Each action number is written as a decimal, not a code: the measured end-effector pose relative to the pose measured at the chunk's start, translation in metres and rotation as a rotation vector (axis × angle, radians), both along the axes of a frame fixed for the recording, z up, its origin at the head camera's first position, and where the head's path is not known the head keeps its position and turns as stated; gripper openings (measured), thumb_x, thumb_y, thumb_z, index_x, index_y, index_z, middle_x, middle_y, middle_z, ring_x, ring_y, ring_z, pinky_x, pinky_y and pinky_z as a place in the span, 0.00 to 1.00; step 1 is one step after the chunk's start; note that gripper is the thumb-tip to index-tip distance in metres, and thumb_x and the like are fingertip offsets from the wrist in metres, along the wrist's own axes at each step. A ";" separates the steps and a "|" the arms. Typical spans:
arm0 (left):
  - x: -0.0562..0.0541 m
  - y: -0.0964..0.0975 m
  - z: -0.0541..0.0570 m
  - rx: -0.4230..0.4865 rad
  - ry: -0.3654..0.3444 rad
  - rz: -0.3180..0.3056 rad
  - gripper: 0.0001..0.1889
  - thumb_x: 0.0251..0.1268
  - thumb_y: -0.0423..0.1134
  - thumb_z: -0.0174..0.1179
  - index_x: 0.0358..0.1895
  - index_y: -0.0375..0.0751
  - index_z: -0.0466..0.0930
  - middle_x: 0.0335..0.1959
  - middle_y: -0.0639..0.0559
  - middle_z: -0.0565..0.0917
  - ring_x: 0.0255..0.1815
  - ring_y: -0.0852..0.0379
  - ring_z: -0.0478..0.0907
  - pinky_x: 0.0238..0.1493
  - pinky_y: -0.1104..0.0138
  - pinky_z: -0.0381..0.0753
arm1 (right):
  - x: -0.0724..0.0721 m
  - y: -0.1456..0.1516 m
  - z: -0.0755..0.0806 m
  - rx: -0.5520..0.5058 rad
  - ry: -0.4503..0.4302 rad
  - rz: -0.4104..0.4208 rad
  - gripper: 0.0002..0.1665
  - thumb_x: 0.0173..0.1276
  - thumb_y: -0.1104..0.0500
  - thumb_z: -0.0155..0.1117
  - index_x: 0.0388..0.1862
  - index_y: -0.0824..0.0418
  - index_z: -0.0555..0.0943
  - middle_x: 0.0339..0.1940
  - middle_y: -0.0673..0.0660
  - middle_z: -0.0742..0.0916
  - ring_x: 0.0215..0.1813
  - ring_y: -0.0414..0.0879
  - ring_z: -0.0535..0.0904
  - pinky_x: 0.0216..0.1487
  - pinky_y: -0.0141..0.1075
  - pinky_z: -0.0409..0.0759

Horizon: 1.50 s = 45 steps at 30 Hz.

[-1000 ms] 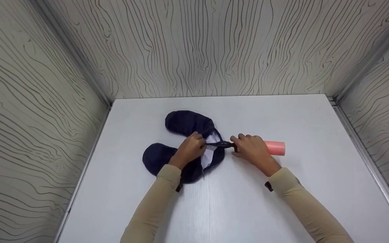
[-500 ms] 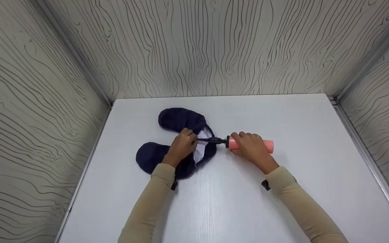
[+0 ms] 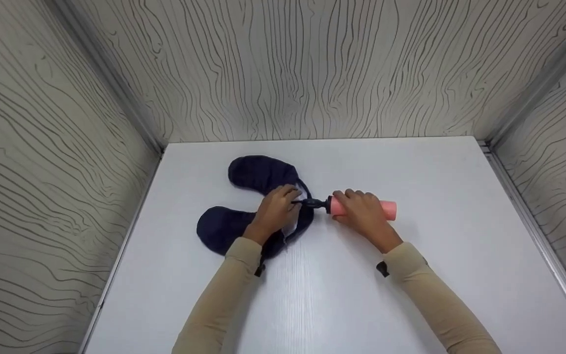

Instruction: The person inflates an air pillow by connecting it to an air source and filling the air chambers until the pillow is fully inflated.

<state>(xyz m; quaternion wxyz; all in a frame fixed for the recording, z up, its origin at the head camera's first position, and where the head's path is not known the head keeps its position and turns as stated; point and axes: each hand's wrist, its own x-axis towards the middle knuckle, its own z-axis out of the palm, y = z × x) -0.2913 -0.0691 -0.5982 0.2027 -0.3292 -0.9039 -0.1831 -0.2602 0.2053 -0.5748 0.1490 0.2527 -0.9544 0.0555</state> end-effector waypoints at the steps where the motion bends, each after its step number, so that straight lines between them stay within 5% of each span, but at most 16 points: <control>1: 0.001 0.004 0.003 -0.011 -0.022 -0.005 0.16 0.73 0.40 0.70 0.59 0.39 0.87 0.58 0.45 0.88 0.57 0.47 0.87 0.61 0.60 0.89 | 0.000 -0.001 0.000 -0.002 0.002 0.001 0.35 0.60 0.44 0.84 0.61 0.58 0.82 0.40 0.61 0.88 0.37 0.59 0.86 0.35 0.53 0.87; 7: 0.008 0.030 0.011 -0.122 -0.066 -0.020 0.22 0.77 0.40 0.66 0.70 0.40 0.81 0.69 0.46 0.84 0.70 0.49 0.82 0.72 0.62 0.82 | -0.001 -0.007 0.003 -0.006 -0.007 -0.020 0.38 0.61 0.43 0.83 0.65 0.58 0.81 0.46 0.62 0.89 0.42 0.60 0.88 0.41 0.55 0.89; 15: 0.009 0.047 0.003 -0.250 -0.055 0.046 0.25 0.79 0.37 0.62 0.75 0.36 0.75 0.75 0.43 0.79 0.76 0.48 0.77 0.76 0.61 0.78 | -0.001 -0.015 0.004 -0.008 -0.024 -0.054 0.39 0.61 0.42 0.83 0.65 0.58 0.80 0.48 0.64 0.90 0.44 0.61 0.88 0.42 0.56 0.89; 25: 0.007 0.050 -0.012 -0.258 0.107 0.064 0.18 0.79 0.33 0.60 0.68 0.36 0.81 0.64 0.45 0.86 0.66 0.50 0.85 0.72 0.64 0.82 | -0.002 -0.017 0.002 -0.041 -0.082 -0.075 0.39 0.62 0.42 0.82 0.65 0.60 0.81 0.49 0.64 0.90 0.45 0.60 0.88 0.46 0.55 0.89; 45: 0.002 0.036 -0.008 -0.230 0.024 0.042 0.18 0.77 0.30 0.62 0.66 0.35 0.82 0.59 0.43 0.88 0.60 0.48 0.87 0.67 0.63 0.86 | -0.003 -0.001 -0.003 -0.039 0.034 -0.054 0.35 0.58 0.41 0.84 0.59 0.56 0.83 0.38 0.62 0.89 0.36 0.60 0.87 0.34 0.53 0.87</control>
